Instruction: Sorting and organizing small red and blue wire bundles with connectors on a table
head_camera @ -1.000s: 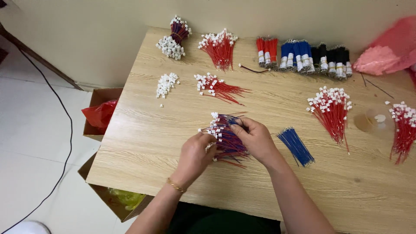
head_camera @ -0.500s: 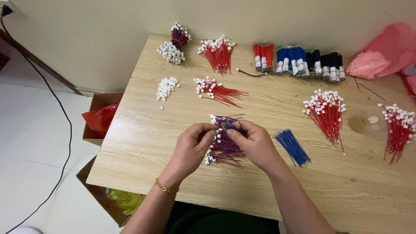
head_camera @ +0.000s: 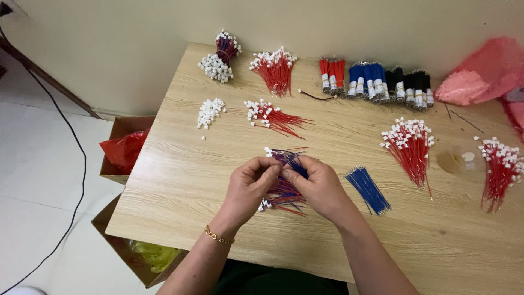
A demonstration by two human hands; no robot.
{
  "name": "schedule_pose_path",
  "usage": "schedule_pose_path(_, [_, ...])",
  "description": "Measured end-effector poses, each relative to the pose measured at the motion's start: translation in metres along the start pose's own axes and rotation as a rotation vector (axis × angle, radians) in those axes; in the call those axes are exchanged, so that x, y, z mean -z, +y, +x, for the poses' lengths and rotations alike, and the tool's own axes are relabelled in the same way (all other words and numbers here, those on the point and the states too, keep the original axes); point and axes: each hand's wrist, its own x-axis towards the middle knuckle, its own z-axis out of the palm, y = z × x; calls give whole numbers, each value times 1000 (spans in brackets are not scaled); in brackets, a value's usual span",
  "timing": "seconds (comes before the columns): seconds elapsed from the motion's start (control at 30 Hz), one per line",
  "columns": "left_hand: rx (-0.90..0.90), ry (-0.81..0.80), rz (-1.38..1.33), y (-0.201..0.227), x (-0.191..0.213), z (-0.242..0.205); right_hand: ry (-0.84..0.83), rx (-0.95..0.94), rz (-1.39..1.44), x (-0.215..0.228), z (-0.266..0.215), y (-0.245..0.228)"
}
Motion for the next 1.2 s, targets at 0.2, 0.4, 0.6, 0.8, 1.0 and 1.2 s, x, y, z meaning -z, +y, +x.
schedule_pose_path(0.2, [-53,48,98,18,6,3,22,-22,-20,0,4,-8])
schedule_pose_path(0.4, [-24,30,13,9,2,10,22,13,-7,-4,6,8])
schedule_pose_path(0.6, [5,16,-7,-2,2,14,8,40,-104,-4,5,-10])
schedule_pose_path(0.8, [13,1,-68,-7,6,18,-37,3,2,-6,13,3])
schedule_pose_path(1.0, [29,23,-136,-11,6,23,54,-33,149,-10,20,13])
schedule_pose_path(1.2, [89,34,-254,-36,18,33,85,39,-92,-5,28,13])
